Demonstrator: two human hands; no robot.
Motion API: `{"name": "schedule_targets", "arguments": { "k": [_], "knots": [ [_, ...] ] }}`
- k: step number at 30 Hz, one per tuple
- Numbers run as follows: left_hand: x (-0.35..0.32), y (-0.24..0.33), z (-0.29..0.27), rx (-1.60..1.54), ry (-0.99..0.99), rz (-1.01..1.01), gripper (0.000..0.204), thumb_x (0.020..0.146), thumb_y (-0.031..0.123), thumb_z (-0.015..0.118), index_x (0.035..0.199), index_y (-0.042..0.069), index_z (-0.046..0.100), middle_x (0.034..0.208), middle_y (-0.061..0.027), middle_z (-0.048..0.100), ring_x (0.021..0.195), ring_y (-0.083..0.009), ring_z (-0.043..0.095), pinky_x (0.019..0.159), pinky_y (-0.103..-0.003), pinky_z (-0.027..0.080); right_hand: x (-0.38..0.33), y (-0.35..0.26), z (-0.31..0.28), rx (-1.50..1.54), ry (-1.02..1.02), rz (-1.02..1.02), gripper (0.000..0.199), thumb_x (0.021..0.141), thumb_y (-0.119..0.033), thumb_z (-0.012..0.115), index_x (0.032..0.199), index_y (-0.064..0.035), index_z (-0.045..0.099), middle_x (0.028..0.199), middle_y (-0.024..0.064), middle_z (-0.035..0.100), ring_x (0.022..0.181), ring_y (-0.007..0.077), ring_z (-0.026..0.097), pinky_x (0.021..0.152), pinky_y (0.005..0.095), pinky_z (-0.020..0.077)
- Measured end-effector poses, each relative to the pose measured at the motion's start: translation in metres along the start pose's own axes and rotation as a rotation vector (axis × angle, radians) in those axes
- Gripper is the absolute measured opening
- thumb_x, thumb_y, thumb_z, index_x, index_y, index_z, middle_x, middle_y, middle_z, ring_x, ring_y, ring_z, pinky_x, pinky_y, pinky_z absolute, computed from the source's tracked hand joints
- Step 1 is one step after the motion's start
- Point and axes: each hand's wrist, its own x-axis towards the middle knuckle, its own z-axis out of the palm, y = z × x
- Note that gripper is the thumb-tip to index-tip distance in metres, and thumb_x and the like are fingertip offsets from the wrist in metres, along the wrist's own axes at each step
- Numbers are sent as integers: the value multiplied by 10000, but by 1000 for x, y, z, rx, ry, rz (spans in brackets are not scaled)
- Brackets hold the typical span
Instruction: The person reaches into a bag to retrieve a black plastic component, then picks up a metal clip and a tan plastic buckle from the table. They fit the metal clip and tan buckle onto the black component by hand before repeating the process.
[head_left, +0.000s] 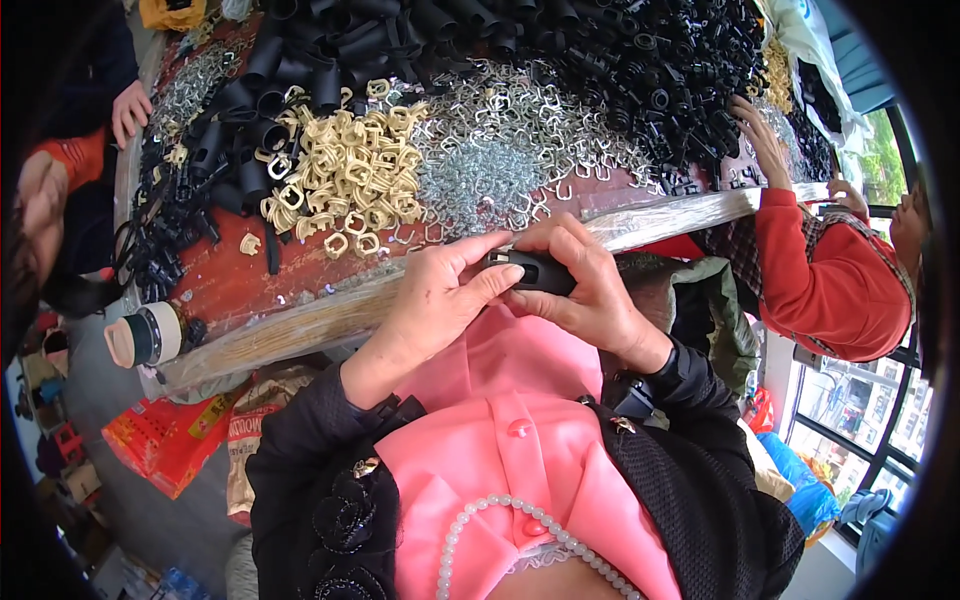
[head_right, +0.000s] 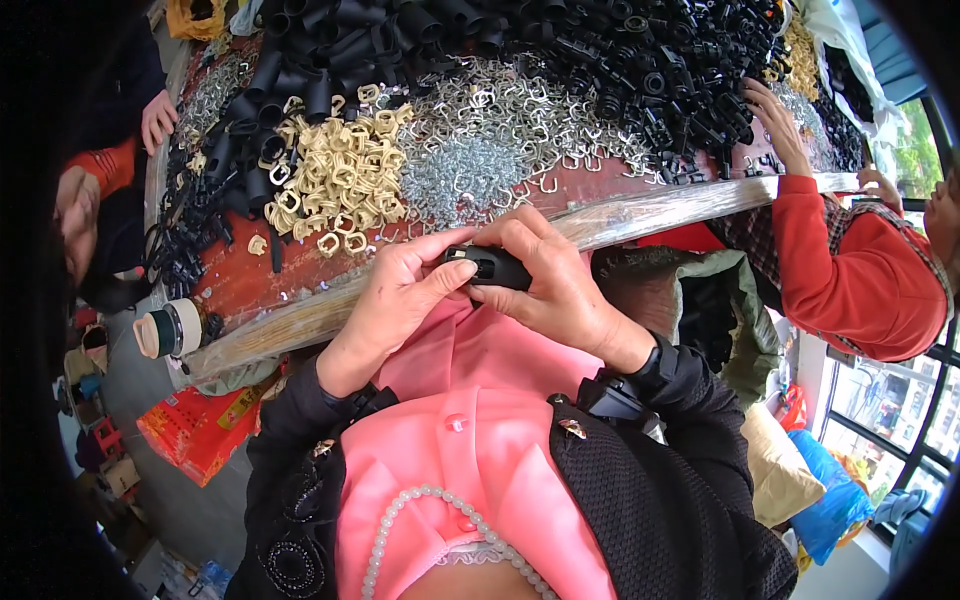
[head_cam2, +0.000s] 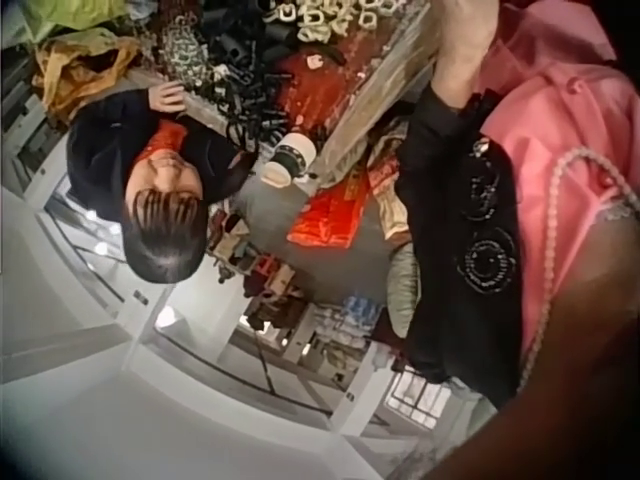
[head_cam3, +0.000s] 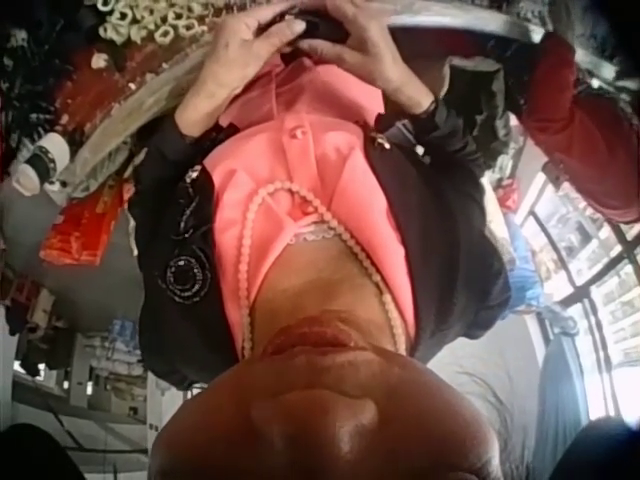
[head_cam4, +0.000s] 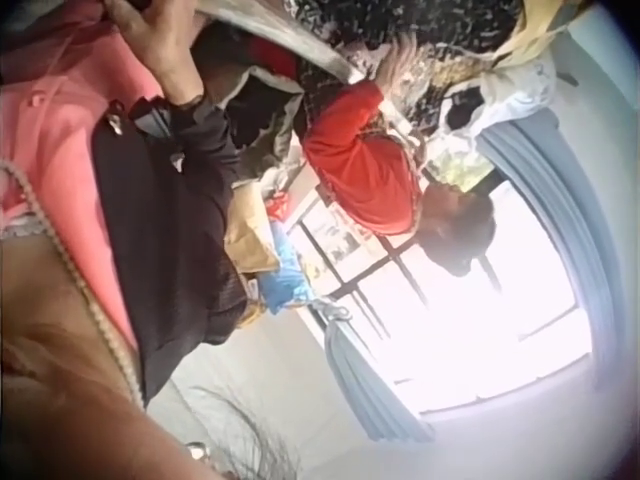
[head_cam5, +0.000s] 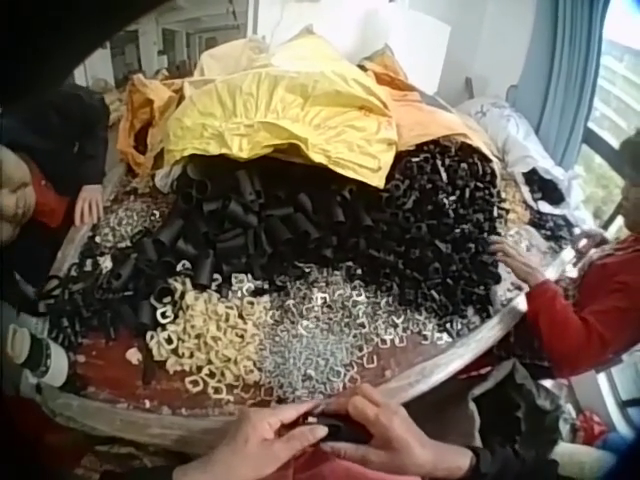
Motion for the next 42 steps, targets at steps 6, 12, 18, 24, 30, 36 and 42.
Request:
{"name": "schedule_targets", "arguments": {
  "k": [6,12,18,24,30,36,42],
  "knots": [
    [9,-11,-1,22,-15,-60,434,808,155,564,1161,-48,416,962,-94,562,847,-103,527,726,-218,450,-7,13,2,39,-3,23,510,645,-176,690,1073,-20,462,988,138,484,947,285,474,787,343,402],
    [12,-9,0,-312,-93,-179,625,765,136,620,1245,-56,268,900,-83,575,766,-117,546,662,-231,456,-1,20,-16,331,-269,-90,802,601,-465,670,1185,12,394,1122,167,469,1052,302,442,920,385,300],
    [11,-11,8,-419,-124,-164,716,691,12,650,1271,-13,229,1048,-104,506,914,-145,513,765,-260,452,-2,21,-12,393,-293,-177,772,635,-505,603,1160,23,399,1090,172,476,1024,295,455,877,391,340],
    [7,-17,16,-519,-93,-181,715,652,-56,647,1258,4,273,1107,-107,468,978,-153,493,815,-275,442,-10,24,-2,377,-83,-205,704,671,-517,546,1103,29,444,1010,165,527,927,291,508,831,378,371],
    [6,-18,22,-575,-104,-236,737,706,-38,606,1281,-31,147,1030,-118,511,898,-154,529,781,-255,446,-16,20,-3,241,36,-281,641,694,-482,537,1064,36,461,960,165,529,853,273,520,763,358,401],
    [-1,-22,27,-605,-90,-302,652,706,-36,603,1256,8,257,1009,-89,531,874,-151,548,762,-250,456,-35,22,-9,164,61,-124,589,704,-464,550,987,48,480,873,136,529,783,212,518,705,303,404],
    [-2,-13,12,-550,-81,-314,610,731,-3,592,1248,18,271,985,-95,550,823,-149,564,732,-227,452,-56,19,-21,296,254,21,537,685,-441,573,912,41,503,831,104,520,754,195,515,683,285,408]
  ]
}}
